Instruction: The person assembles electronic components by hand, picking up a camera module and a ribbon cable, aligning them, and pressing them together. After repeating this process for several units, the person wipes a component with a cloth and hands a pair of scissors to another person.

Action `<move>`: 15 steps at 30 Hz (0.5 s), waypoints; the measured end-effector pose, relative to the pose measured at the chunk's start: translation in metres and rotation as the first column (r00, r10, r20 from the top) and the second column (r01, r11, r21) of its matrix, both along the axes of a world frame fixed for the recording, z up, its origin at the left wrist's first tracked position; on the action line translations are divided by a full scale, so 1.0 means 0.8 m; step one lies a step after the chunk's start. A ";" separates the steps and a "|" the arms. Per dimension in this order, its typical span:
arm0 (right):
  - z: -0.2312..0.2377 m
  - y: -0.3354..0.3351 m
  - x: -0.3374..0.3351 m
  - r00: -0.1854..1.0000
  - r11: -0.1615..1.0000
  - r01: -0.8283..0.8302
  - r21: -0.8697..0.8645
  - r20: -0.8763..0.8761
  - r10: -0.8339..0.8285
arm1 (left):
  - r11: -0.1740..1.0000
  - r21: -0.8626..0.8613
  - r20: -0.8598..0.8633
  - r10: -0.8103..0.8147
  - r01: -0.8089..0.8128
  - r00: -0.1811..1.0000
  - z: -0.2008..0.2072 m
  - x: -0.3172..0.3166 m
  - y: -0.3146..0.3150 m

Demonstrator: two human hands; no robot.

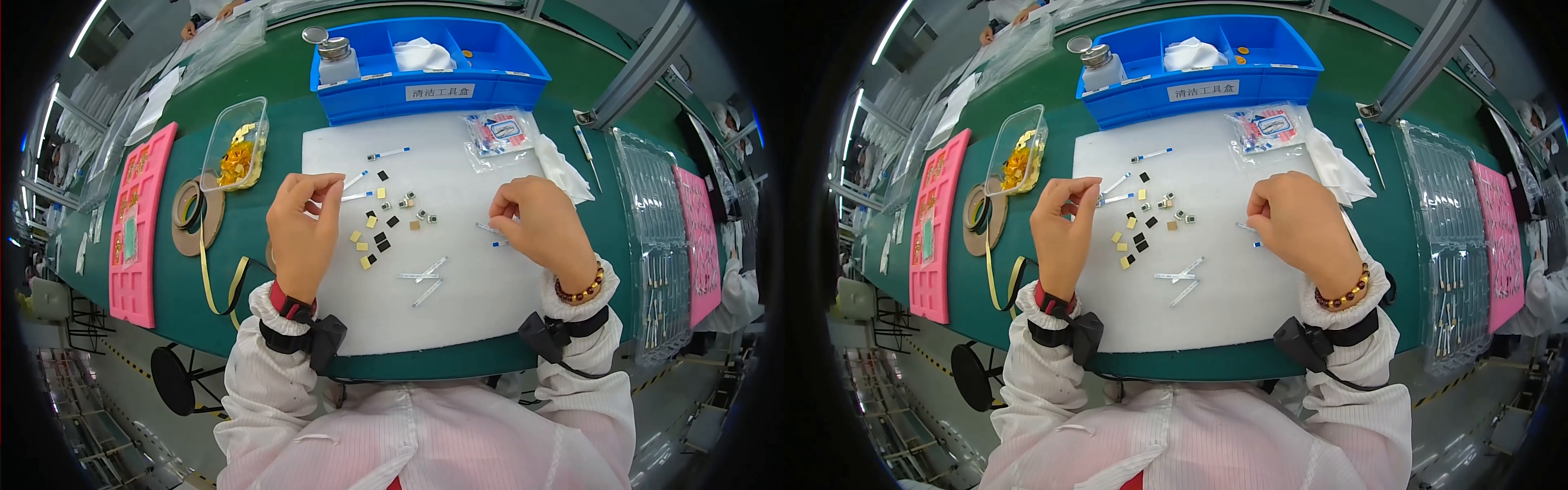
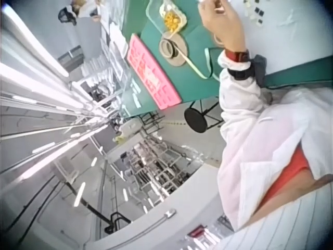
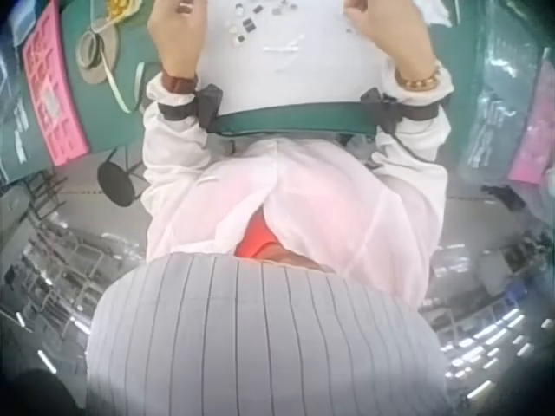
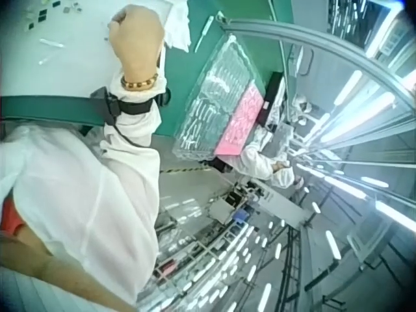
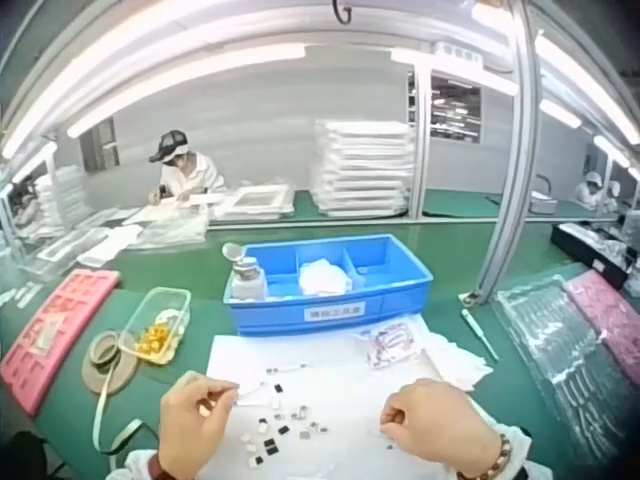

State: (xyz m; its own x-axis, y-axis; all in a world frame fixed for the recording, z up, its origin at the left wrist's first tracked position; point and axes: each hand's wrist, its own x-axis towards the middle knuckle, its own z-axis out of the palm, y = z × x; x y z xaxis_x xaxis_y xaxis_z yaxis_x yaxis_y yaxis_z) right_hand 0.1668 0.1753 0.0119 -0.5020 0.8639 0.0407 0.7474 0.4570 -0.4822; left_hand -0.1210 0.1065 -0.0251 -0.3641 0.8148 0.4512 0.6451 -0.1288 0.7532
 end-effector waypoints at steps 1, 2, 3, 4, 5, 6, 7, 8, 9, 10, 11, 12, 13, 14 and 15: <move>-0.001 -0.003 -0.002 1.000 1.000 0.000 -0.001 0.001 0.000 | 1.000 0.010 0.004 -0.027 0.027 1.000 -0.001 0.002 0.000; -0.002 -0.006 -0.003 0.999 1.000 -0.013 0.028 0.046 0.011 | 0.998 0.019 0.007 -0.053 0.053 0.999 -0.002 0.003 0.000; -0.003 -0.007 -0.004 0.996 0.998 -0.027 0.056 0.091 0.022 | 0.998 0.018 0.008 -0.053 0.053 0.999 -0.002 0.004 0.000; -0.004 -0.007 -0.005 0.996 0.998 -0.029 0.055 0.091 0.024 | 0.997 0.019 0.012 -0.069 0.068 0.998 -0.002 0.006 -0.001; -0.005 -0.007 -0.006 0.996 0.998 -0.024 0.065 0.091 0.018 | 0.996 0.021 0.016 -0.084 0.084 0.996 -0.002 0.008 -0.001; -0.006 -0.007 -0.006 0.996 0.997 -0.018 0.075 0.091 0.012 | 0.996 0.019 0.017 -0.082 0.082 0.996 -0.002 0.009 -0.002; -0.006 -0.007 -0.008 0.996 0.997 -0.022 0.072 0.091 0.016 | 0.994 0.021 0.009 -0.106 0.106 0.994 -0.002 0.010 -0.003; -0.005 -0.007 -0.009 0.997 0.998 -0.039 0.058 0.071 0.035 | 0.991 0.022 0.001 -0.130 0.130 0.992 -0.003 0.010 -0.003; -0.005 -0.008 -0.011 0.997 0.997 -0.055 0.044 0.051 0.053 | 0.992 0.020 0.001 -0.126 0.126 0.992 -0.004 0.011 -0.004; -0.004 -0.010 -0.014 0.997 0.997 -0.058 0.043 0.050 0.056 | 0.989 0.022 0.008 -0.149 0.149 0.989 -0.005 0.013 -0.004; -0.004 -0.013 -0.019 0.988 0.988 -0.153 0.017 -0.019 0.153 | 0.985 0.024 0.015 -0.173 0.173 0.985 -0.005 0.014 -0.004; -0.004 -0.017 -0.024 0.965 0.969 -0.248 -0.002 -0.091 0.246 | 0.985 0.023 0.014 -0.171 0.170 0.985 -0.004 0.016 -0.005; -0.006 -0.020 -0.028 0.965 0.969 -0.249 -0.003 -0.092 0.247 | 0.983 -0.005 0.022 -0.186 0.186 0.982 -0.003 0.017 -0.006; -0.009 -0.023 -0.033 0.943 0.948 -0.320 -0.004 -0.099 0.318 | 0.979 -0.032 0.029 -0.201 0.202 0.979 -0.002 0.018 -0.007; -0.012 -0.025 -0.037 0.916 0.921 -0.389 -0.004 -0.106 0.386 | 0.979 -0.033 0.029 -0.201 0.202 0.979 -0.004 0.018 -0.007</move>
State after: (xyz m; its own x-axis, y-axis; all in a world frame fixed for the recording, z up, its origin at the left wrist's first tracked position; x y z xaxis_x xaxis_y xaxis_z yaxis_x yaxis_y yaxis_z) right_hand 0.1372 0.1549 0.0026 -0.7919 0.6040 0.0904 0.4608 0.6881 -0.5605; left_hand -0.1067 0.1009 -0.0281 -0.2021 0.8880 0.4130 0.5890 -0.2267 0.7757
